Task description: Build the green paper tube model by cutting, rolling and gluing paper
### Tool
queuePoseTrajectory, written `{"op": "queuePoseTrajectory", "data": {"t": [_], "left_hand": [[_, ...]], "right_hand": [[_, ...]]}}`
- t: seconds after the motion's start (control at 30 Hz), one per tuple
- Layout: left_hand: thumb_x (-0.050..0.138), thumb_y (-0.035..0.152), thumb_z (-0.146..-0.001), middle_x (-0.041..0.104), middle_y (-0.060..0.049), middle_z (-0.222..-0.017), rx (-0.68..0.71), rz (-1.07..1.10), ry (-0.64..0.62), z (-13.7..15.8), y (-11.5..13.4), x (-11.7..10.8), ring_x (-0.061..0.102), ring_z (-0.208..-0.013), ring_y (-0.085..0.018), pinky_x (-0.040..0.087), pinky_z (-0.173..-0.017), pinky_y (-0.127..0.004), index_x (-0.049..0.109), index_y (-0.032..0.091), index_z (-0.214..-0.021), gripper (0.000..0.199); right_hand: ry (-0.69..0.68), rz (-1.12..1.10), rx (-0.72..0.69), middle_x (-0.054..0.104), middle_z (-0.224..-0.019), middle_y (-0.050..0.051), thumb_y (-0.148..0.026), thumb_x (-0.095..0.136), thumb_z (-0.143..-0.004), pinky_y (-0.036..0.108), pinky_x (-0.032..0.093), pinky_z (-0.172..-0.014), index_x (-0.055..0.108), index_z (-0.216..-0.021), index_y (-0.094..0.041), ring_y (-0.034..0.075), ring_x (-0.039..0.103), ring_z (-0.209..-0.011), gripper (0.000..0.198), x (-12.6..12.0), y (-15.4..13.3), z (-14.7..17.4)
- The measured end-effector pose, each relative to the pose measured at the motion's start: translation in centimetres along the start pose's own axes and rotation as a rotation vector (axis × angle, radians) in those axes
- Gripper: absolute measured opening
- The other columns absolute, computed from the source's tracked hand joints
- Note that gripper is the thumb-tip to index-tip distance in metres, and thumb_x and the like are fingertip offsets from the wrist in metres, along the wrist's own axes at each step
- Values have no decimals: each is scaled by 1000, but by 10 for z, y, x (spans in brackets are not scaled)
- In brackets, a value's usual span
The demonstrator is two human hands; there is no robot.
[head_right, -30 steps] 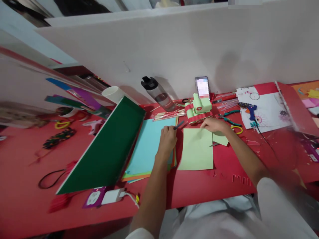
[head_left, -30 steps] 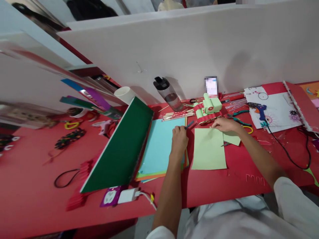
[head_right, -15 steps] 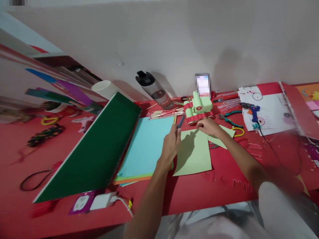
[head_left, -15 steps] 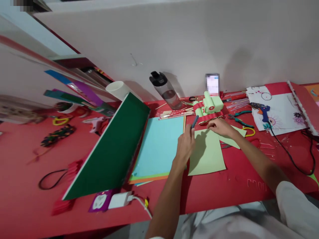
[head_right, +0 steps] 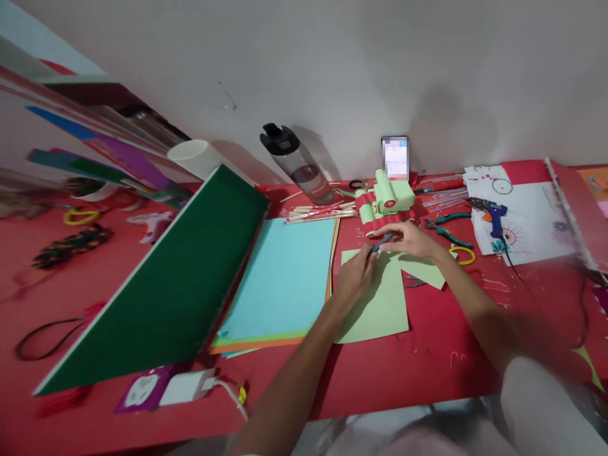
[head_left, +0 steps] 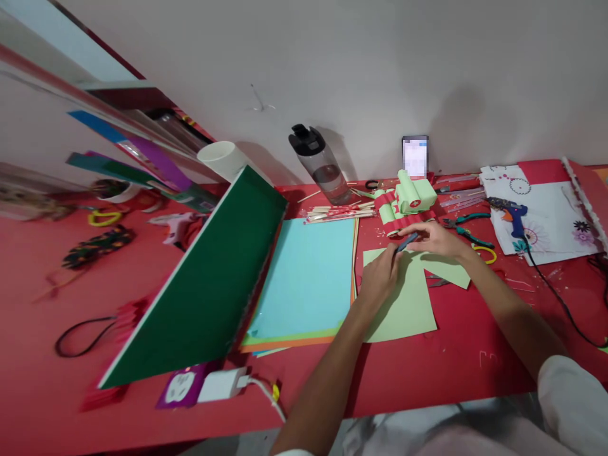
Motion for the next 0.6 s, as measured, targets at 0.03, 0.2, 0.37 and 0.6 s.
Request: {"op": "queuePoseTrajectory", "data": {"t": [0.03,0.2,0.37,0.6], "left_hand": [[31,52,-110,73,-7,-92,3,18,5,0,1,0,70,-79,-28,41,-65,-31,60,26,-115,39],[42,49,-108,73,-7,-95,-51,123,34,2,-3,-3,70,-83,-28,43,-67,-32,56,26,-122,30],[47,35,-106,72,-10,-105,0,21,-29,5,0,1,69,-87,-27,44,-67,-34,61,23,-114,20],[46,28,-106,70,-9,-106,51,-91,-77,9,4,7,68,-78,-23,37,-59,-31,65,25,-113,21]], "right_hand": [[-24,-62,5,77,-107,8,-42,80,-84,30,53,-72,79,-120,-20,19,67,-85,42,3,-1,1],[149,-211,99,71,-80,2,-52,81,-83,26,43,-56,76,-99,-17,12,57,-64,39,-7,9,2],[464,-234,98,48,-60,-7,-60,76,-85,25,31,-48,50,-83,-25,10,39,-51,43,-37,22,13],[339,-126,141,66,-70,-1,-45,69,-88,27,43,-57,64,-97,-23,16,59,-62,25,-11,35,17]]}}
Point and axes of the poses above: each hand's wrist, its own z-axis away from the middle knuckle, its own x-axis out of the palm, y = z × x, the point moved 10 cm from there along -z, towards the middle knuckle
